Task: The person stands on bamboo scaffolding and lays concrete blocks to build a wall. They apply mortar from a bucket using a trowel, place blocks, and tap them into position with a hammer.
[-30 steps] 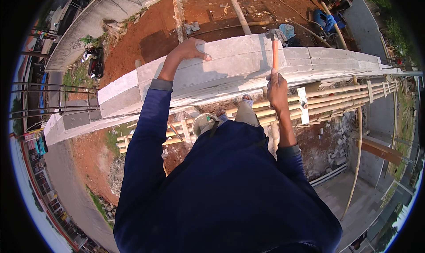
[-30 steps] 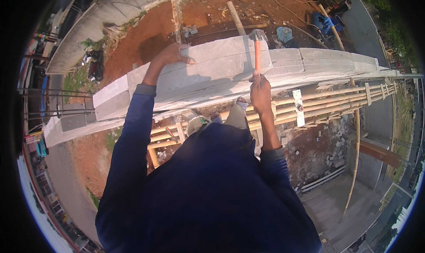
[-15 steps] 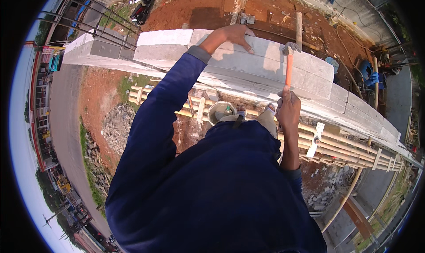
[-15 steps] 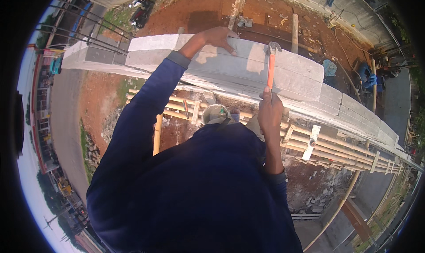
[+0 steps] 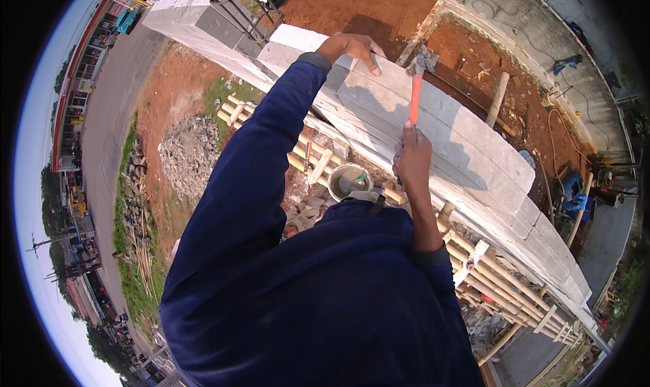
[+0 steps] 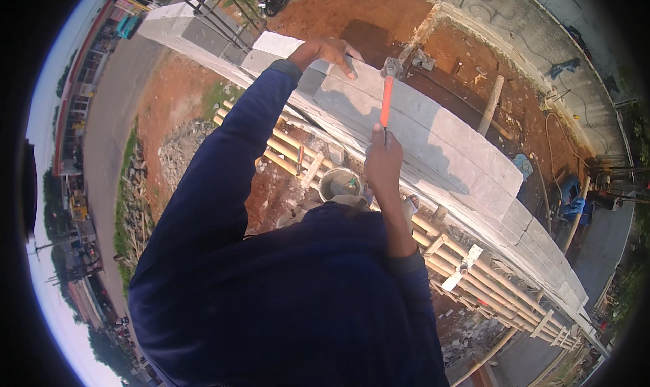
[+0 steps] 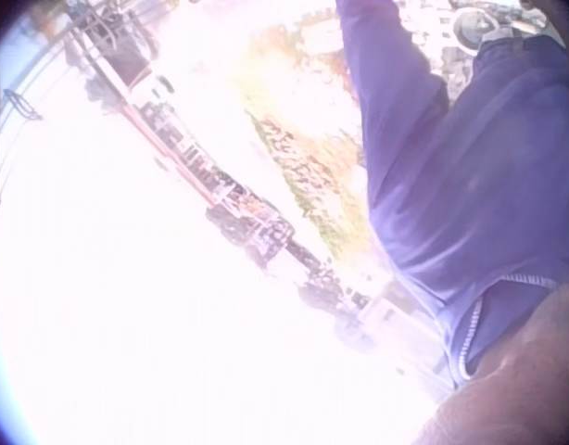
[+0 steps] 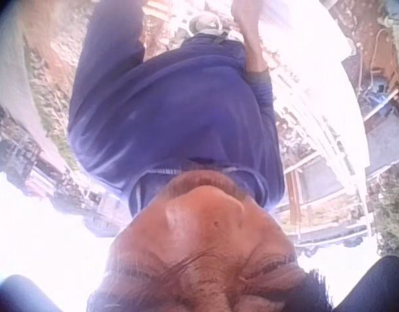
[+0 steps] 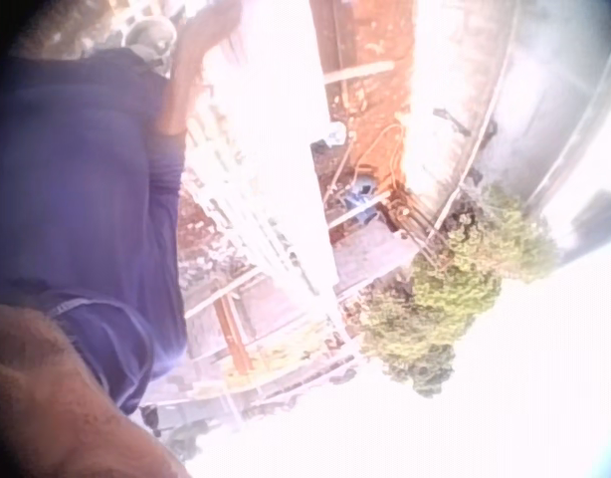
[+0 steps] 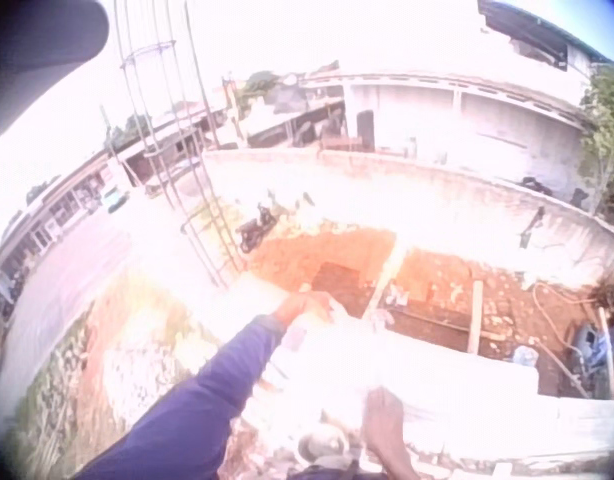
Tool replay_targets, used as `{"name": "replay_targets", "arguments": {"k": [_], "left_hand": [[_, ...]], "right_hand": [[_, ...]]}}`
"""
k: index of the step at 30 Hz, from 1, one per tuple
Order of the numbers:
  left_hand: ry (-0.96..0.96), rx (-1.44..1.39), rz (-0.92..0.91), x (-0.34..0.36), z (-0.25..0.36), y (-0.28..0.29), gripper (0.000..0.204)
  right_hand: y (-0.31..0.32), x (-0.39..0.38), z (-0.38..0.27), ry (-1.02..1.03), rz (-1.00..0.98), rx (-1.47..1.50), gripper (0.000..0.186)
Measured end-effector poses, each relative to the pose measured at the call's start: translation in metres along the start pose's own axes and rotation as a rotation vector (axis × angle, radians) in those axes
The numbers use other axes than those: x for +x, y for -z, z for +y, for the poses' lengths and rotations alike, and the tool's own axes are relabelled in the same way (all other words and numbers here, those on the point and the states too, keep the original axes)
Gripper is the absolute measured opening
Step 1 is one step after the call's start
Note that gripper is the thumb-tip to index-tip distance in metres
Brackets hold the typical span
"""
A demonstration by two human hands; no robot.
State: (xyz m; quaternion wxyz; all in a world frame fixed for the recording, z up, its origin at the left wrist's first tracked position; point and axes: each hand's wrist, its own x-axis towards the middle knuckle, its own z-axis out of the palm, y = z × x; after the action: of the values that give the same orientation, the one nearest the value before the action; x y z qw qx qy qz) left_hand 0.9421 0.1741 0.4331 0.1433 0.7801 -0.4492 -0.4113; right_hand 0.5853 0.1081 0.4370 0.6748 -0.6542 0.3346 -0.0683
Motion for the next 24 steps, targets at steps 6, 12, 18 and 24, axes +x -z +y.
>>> {"name": "replay_targets", "arguments": {"k": [6, 12, 18, 24], "left_hand": [[-0.026, 0.105, 0.046, 0.010, 0.012, 0.003, 0.078], [-0.087, -0.210, -0.026, 0.004, -0.010, 0.005, 0.066], [-0.095, -0.275, -0.054, 0.013, -0.002, -0.002, 0.062], [-0.022, -0.145, -0.065, 0.015, -0.010, 0.010, 0.071]], "right_hand": [[-0.007, 0.031, 0.024, 0.039, -0.113, -0.009, 0.051], [-0.009, 0.033, 0.019, 0.128, -0.125, -0.163, 0.063], [0.040, -0.018, -0.003, 0.198, -0.051, -0.261, 0.059], [0.078, -0.035, 0.022, 0.133, 0.079, -0.304, 0.058]]}}
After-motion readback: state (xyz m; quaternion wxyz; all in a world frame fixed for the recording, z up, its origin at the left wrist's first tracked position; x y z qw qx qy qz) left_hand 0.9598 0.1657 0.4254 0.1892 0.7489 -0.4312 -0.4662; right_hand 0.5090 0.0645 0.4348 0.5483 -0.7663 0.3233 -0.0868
